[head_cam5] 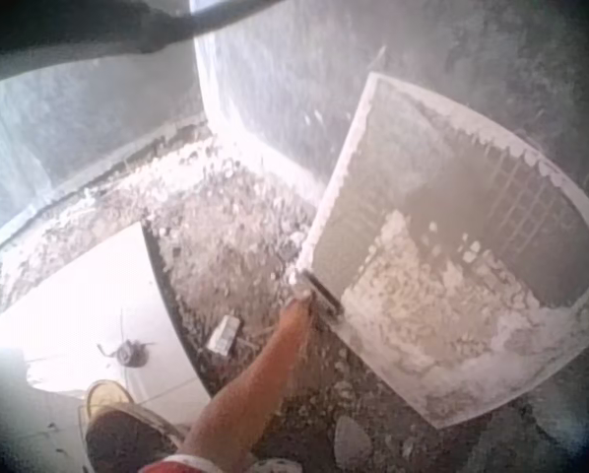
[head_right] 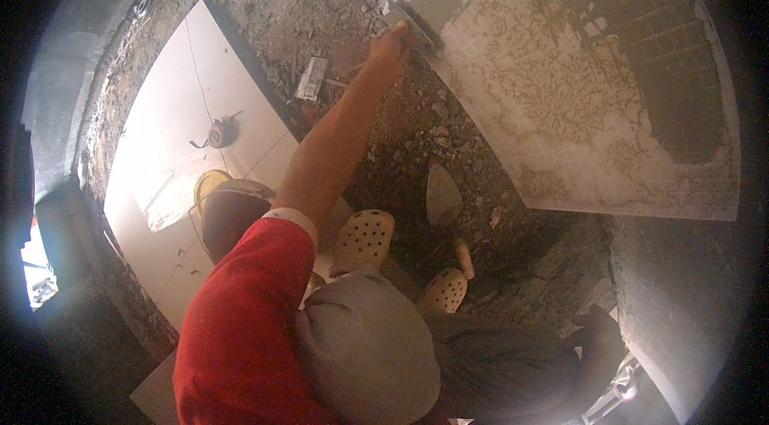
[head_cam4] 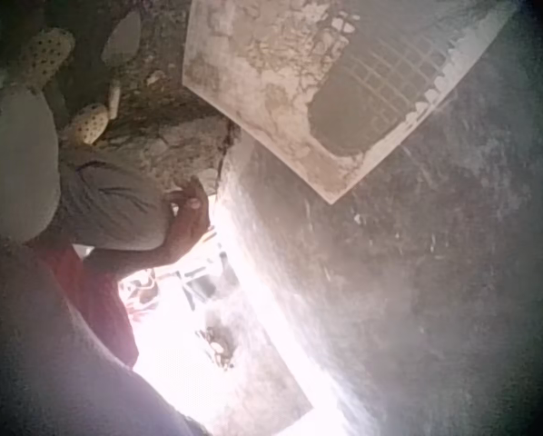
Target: The person scoops adhesive from a bucket with a trowel and spreads it onto a large tile. They place the tile onto the prepared floor, tap it with a rubber mallet to level it, and insert tile spacers between adjacent tiles.
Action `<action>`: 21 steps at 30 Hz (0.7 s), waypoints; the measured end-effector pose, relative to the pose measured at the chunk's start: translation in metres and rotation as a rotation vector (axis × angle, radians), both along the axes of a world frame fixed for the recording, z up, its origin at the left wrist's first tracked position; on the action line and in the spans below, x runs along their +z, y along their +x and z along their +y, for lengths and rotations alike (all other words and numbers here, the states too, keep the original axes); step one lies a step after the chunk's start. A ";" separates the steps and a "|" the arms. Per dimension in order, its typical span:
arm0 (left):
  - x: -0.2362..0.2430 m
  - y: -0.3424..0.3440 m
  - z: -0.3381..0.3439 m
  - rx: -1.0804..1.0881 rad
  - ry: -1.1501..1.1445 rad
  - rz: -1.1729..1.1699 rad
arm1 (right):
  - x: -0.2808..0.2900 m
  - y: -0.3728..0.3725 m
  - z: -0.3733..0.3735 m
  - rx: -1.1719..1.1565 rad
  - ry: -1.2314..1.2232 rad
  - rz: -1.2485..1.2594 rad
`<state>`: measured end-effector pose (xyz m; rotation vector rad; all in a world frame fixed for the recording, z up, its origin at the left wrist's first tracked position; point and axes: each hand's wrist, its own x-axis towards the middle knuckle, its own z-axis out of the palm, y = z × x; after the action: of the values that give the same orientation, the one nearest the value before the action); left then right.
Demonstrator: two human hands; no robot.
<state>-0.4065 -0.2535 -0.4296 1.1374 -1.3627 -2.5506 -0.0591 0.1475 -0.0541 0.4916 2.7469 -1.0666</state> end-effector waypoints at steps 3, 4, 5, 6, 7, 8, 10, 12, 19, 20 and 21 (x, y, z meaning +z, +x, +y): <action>0.014 -0.010 0.011 0.005 -0.123 0.033 | 0.000 0.003 0.002 -0.046 -0.028 -0.015; 0.021 -0.013 0.017 0.035 -0.153 0.108 | 0.000 0.003 0.003 -0.091 -0.063 -0.041; 0.030 -0.016 0.023 0.060 -0.185 0.157 | 0.000 0.003 0.004 -0.093 -0.061 -0.036; 0.040 -0.020 0.028 0.080 -0.229 0.202 | -0.001 0.003 0.005 -0.096 -0.060 -0.032; 0.052 -0.027 0.033 0.093 -0.277 0.226 | -0.001 0.002 0.006 -0.135 -0.013 -0.064; 0.064 -0.033 0.039 0.118 -0.327 0.276 | 0.000 0.002 0.005 -0.051 0.003 -0.025; 0.093 -0.052 0.053 0.153 -0.373 0.293 | 0.001 0.000 0.003 0.012 0.127 -0.032; 0.127 -0.068 0.058 0.192 -0.451 0.348 | 0.002 -0.001 -0.002 -0.100 -0.054 -0.008; 0.251 -0.117 0.079 0.178 -0.797 0.358 | 0.012 0.010 -0.017 -0.173 -0.285 0.093; 0.268 -0.127 0.076 0.127 -0.786 0.346 | 0.013 0.010 -0.018 -0.185 -0.281 0.091; 0.282 -0.133 0.075 0.034 -0.747 0.311 | 0.014 0.010 -0.018 -0.198 -0.277 0.085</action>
<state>-0.5392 -0.1785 -0.1478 0.5869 -1.9071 -1.7903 -0.0491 0.1291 -0.0399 0.6991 2.6008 -1.5200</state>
